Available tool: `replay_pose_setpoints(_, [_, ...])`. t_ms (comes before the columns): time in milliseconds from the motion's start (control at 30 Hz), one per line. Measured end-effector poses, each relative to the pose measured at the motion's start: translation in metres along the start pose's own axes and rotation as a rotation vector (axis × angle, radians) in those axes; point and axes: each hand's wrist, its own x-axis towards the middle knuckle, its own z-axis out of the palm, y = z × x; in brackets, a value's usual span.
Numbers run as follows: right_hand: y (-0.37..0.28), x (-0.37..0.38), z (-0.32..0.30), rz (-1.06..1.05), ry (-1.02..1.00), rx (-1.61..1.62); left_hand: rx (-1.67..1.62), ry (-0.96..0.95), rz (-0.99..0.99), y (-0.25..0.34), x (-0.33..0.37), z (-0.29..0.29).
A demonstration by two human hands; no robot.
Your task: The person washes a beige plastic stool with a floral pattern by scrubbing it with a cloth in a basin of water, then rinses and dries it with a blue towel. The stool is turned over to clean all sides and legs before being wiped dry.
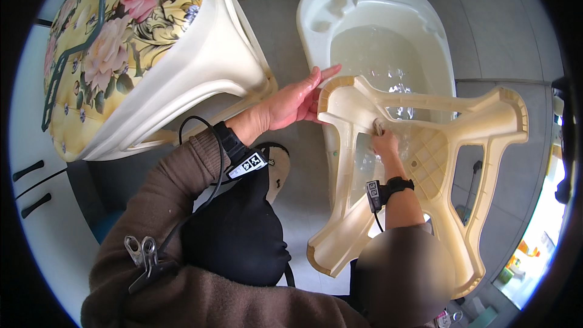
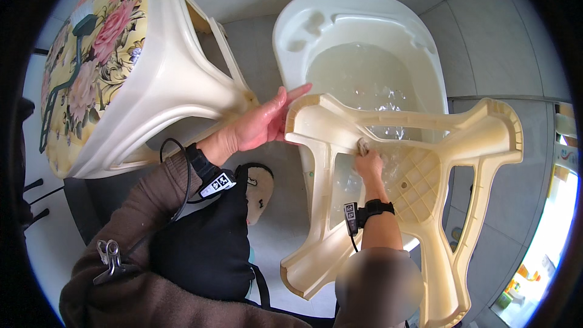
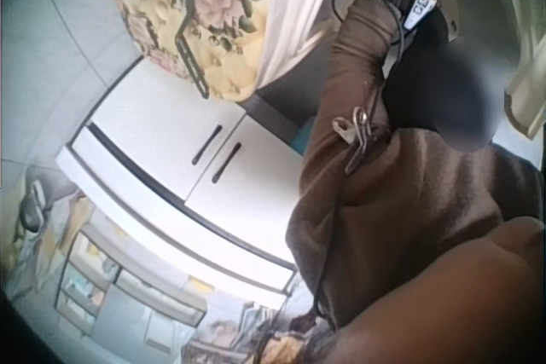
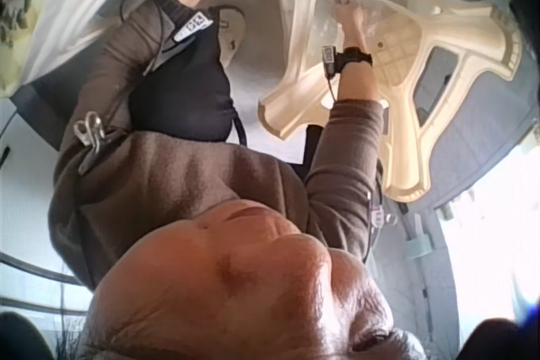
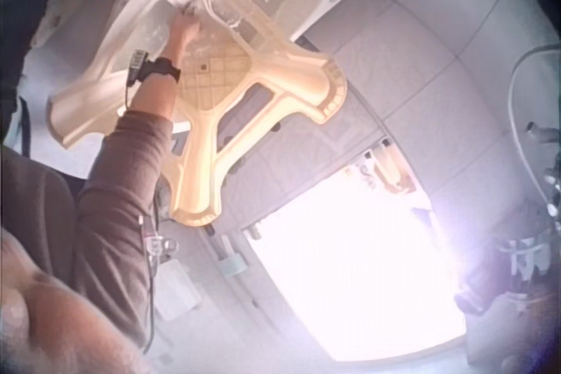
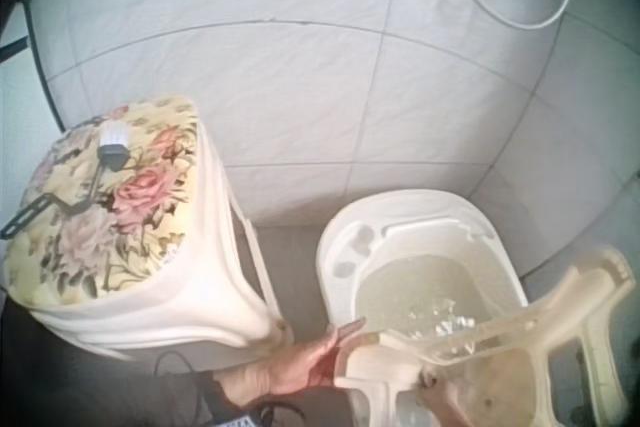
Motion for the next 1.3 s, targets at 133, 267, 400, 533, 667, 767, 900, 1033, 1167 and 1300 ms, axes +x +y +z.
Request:
replay_pose_setpoints(133, [-0.037, -0.059, -0.030, -0.224, 0.129, 0.339, 0.128, 0.041, 0.007, 0.005, -0.001, 0.008])
replay_pose_setpoints(267, [-0.084, -0.140, -0.043, -0.790, 0.358, 0.704, 0.099, 0.088, -0.030, 0.003, 0.000, 0.007])
replay_pose_setpoints(400, [-0.143, -0.163, -0.050, -0.940, 0.755, 0.463, 0.071, 0.123, -0.059, -0.011, -0.012, 0.004])
replay_pose_setpoints(533, [-0.159, -0.155, -0.044, -1.048, 0.685, 0.359, 0.147, 0.151, -0.231, -0.021, -0.034, -0.004])
replay_pose_setpoints(667, [-0.140, -0.138, -0.045, -1.144, 0.405, 0.291, 0.607, 0.135, -0.322, 0.000, -0.035, -0.015])
replay_pose_setpoints(767, [-0.142, -0.127, -0.047, -1.111, 0.228, 0.273, 0.711, 0.265, -0.166, 0.033, -0.021, -0.011])
replay_pose_setpoints(900, [-0.150, -0.125, -0.047, -1.069, 0.093, 0.258, 0.714, 0.313, 0.261, 0.057, -0.009, 0.027])
replay_pose_setpoints(1033, [-0.133, -0.141, -0.043, -1.090, -0.274, 0.367, 0.784, 0.130, 0.439, 0.057, 0.002, 0.072])
replay_pose_setpoints(1167, [-0.110, -0.167, -0.035, -1.145, -0.560, 0.446, 0.891, 0.088, 0.569, 0.056, 0.024, 0.088])
replay_pose_setpoints(1300, [-0.083, -0.196, -0.015, -1.159, -0.812, 0.257, 0.837, 0.100, 0.568, 0.054, 0.040, 0.091])
